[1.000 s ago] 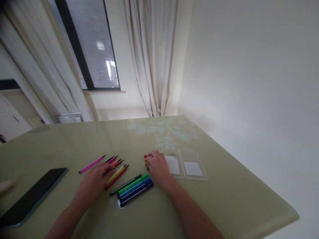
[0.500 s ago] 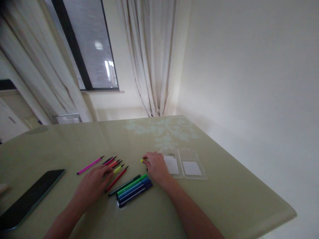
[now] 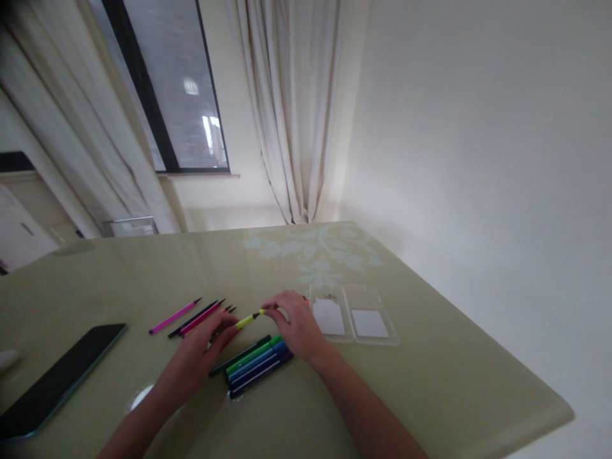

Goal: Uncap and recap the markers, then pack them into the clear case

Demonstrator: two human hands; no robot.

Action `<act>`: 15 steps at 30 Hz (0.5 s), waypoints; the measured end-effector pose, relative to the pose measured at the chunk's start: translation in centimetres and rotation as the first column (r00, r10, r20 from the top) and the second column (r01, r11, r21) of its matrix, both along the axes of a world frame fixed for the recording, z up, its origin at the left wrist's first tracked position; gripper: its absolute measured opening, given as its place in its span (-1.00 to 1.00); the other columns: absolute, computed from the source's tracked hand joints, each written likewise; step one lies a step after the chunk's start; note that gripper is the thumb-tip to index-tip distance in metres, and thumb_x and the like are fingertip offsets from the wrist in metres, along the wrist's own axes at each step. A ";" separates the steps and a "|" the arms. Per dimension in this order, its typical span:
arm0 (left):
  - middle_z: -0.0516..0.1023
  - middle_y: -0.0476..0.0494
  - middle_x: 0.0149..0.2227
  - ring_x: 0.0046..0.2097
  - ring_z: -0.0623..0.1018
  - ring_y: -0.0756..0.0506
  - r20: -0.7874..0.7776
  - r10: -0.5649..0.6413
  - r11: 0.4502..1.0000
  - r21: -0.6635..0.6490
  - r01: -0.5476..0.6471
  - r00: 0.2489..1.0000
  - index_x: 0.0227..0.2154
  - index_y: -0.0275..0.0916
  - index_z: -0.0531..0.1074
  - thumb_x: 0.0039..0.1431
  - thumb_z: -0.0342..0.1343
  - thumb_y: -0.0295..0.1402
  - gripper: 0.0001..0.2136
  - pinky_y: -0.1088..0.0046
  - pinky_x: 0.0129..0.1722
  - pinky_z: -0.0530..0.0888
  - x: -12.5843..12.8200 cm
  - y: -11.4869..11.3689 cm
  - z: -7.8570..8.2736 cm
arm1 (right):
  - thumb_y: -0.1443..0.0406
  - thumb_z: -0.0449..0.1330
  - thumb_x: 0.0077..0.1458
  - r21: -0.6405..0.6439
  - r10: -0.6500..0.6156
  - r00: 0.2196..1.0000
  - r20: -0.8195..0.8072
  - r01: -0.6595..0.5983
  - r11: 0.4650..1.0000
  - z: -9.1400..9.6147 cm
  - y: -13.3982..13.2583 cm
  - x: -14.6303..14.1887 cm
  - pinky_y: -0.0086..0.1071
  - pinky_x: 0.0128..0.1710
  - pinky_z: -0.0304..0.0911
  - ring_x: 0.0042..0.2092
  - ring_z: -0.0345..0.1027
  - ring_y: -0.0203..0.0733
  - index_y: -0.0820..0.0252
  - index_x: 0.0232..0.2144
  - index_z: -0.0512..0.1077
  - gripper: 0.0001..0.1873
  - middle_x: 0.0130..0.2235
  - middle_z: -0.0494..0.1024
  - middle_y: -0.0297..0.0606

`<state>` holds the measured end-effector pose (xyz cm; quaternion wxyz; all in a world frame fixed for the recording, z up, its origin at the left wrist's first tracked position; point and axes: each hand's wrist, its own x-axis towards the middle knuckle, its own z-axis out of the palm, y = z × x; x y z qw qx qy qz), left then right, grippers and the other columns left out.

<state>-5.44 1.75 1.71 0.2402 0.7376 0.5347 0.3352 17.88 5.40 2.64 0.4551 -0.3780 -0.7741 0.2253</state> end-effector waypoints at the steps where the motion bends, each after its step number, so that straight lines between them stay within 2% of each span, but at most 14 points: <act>1: 0.63 -0.13 -0.21 -0.20 0.59 -0.17 0.011 0.000 1.000 0.010 0.000 1.000 -0.17 -0.15 0.47 0.38 -0.03 -0.12 -0.74 0.33 -0.19 0.49 0.0 0.0 -0.1 | 0.30 0.27 0.28 -0.009 0.015 1.000 -0.007 -0.015 1.000 0.0 0.0 -0.1 -0.32 -0.05 0.28 -0.12 0.48 -0.18 0.09 -0.22 0.61 -0.90 -0.22 0.64 -0.28; 5: 0.64 -0.11 -0.23 -0.21 0.60 -0.16 0.087 0.012 0.999 0.036 -0.015 0.996 -0.18 -0.15 0.52 0.34 0.04 -0.13 -0.76 0.34 -0.18 0.50 0.5 -0.1 -0.3 | 0.27 0.30 0.25 -0.088 0.044 0.997 -0.065 -0.049 0.995 -0.3 0.1 -0.1 -0.34 -0.11 0.32 -0.16 0.51 -0.17 0.07 -0.24 0.65 -0.90 -0.27 0.66 -0.29; 9: 0.66 -0.08 -0.29 -0.24 0.63 -0.15 0.178 0.029 0.999 -0.033 -0.023 0.984 -0.21 -0.15 0.55 0.31 0.07 -0.12 -0.75 0.37 -0.22 0.51 1.0 -0.3 -0.3 | 0.24 0.33 0.20 -0.144 0.026 0.991 -0.128 -0.044 0.989 -0.5 0.1 0.0 -0.35 -0.17 0.34 -0.18 0.52 -0.15 0.05 -0.28 0.67 -0.91 -0.32 0.67 -0.29; 12: 0.66 -0.08 -0.32 -0.26 0.64 -0.15 0.174 0.044 0.997 -0.066 -0.033 0.984 -0.22 -0.15 0.56 0.29 0.08 -0.13 -0.75 0.37 -0.22 0.51 1.1 -0.3 -0.3 | 0.24 0.33 0.20 -0.144 0.035 0.989 -0.141 -0.056 0.988 -0.6 0.0 -0.3 -0.33 -0.13 0.34 -0.18 0.52 -0.15 0.05 -0.30 0.66 -0.91 -0.32 0.67 -0.29; 15: 0.66 -0.07 -0.32 -0.27 0.63 -0.14 0.102 0.012 0.997 -0.083 -0.003 0.995 -0.23 -0.15 0.56 0.32 0.06 -0.14 -0.76 0.38 -0.23 0.49 1.0 -0.3 -0.2 | 0.24 0.31 0.21 -0.186 0.028 0.997 -0.069 -0.041 0.982 -0.7 0.2 -0.3 -0.34 -0.13 0.33 -0.21 0.52 -0.16 0.08 -0.31 0.66 -0.89 -0.32 0.67 -0.30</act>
